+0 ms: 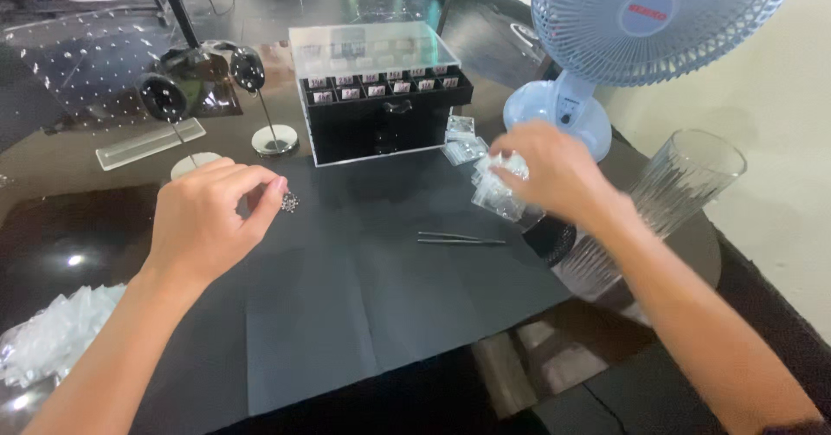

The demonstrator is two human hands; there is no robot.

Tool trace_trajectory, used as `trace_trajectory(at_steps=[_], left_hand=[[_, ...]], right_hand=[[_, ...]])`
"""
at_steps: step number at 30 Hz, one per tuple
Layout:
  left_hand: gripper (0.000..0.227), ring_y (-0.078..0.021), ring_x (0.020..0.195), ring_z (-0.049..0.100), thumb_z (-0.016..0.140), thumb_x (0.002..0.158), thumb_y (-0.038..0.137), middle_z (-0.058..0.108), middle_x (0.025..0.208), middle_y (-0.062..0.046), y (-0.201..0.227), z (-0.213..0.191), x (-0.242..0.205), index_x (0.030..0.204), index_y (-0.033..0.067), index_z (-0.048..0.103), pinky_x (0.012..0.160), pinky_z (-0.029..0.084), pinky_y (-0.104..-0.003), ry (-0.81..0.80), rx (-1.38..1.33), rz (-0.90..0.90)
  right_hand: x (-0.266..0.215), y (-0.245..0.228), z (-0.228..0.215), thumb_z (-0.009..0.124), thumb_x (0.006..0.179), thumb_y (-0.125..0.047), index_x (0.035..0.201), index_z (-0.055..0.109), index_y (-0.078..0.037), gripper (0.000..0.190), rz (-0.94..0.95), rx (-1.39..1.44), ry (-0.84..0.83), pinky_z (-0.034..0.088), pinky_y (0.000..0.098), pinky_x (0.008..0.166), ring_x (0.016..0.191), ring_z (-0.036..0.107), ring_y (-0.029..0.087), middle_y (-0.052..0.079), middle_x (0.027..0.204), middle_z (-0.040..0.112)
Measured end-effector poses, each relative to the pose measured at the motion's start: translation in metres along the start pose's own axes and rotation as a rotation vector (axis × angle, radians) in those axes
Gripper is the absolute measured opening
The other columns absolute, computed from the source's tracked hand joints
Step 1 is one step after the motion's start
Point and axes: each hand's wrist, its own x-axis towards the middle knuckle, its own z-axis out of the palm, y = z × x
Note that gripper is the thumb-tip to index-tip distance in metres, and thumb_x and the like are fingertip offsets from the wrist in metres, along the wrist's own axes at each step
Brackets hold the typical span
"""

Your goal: The person repeatedly picks up small metal components from a pile on a black mat using tweezers and places them into small clear plastic bags. The person then sets the filled bags aside on the table.

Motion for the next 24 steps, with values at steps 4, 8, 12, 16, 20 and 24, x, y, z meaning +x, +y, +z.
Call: trace_trajectory(at_steps=[4,8,12,16,20,24], left_hand=[[0.030,-0.0155,0.070,0.070,0.070,0.115,0.030,0.070,0.063,0.004,0.004,0.001,0.001,0.088,0.0227,0.081,0.074,0.058,-0.029,-0.031,-0.017,0.001],[0.024,-0.0185,0.070,0.071,0.072,0.108,0.032,0.066,0.061,0.003,-0.001,0.006,0.002,0.085,0.0258,0.076,0.071,0.060,-0.034,0.018,0.000,0.077],[0.029,-0.0146,0.067,0.068,0.070,0.112,0.031,0.065,0.058,0.005,0.008,0.002,0.000,0.084,0.0240,0.076,0.069,0.058,-0.028,-0.020,-0.011,0.058],[0.030,-0.0129,0.065,0.068,0.071,0.111,0.032,0.067,0.058,0.006,0.011,0.003,-0.003,0.083,0.0241,0.078,0.069,0.058,-0.027,-0.034,-0.038,0.035],[0.029,-0.0141,0.064,0.068,0.071,0.110,0.030,0.066,0.057,0.005,0.012,0.004,-0.001,0.083,0.0233,0.077,0.067,0.058,-0.028,-0.031,-0.043,0.059],[0.029,-0.0125,0.063,0.067,0.070,0.110,0.031,0.067,0.056,0.006,0.014,0.002,0.000,0.084,0.0234,0.079,0.067,0.058,-0.027,-0.068,-0.046,0.051]], right_hand=[[0.023,0.045,0.035,0.086,0.091,-0.043,0.122,0.083,-0.023,0.037,0.020,-0.229,-0.075,0.061,0.0463,0.098,0.117,0.072,0.029,0.003,0.118,0.078],[0.021,0.045,0.036,0.082,0.095,-0.043,0.129,0.083,-0.018,0.042,0.084,-0.171,-0.109,0.061,0.0520,0.105,0.122,0.076,0.037,0.014,0.123,0.081],[0.012,0.047,0.039,0.081,0.097,-0.056,0.134,0.078,-0.016,0.055,0.178,-0.209,-0.099,0.063,0.0519,0.098,0.122,0.074,0.036,0.011,0.121,0.075],[0.007,0.036,0.026,0.079,0.100,-0.055,0.136,0.077,-0.014,0.054,0.244,-0.145,-0.199,0.064,0.0526,0.098,0.121,0.075,0.036,0.011,0.119,0.076],[0.008,0.031,0.011,0.078,0.101,-0.056,0.139,0.078,-0.015,0.056,0.270,-0.078,-0.245,0.064,0.0524,0.101,0.121,0.076,0.034,0.010,0.121,0.079],[0.007,0.047,0.019,0.084,0.098,-0.043,0.144,0.076,-0.014,0.055,0.241,-0.044,-0.275,0.060,0.0530,0.107,0.126,0.075,0.036,0.011,0.125,0.080]])
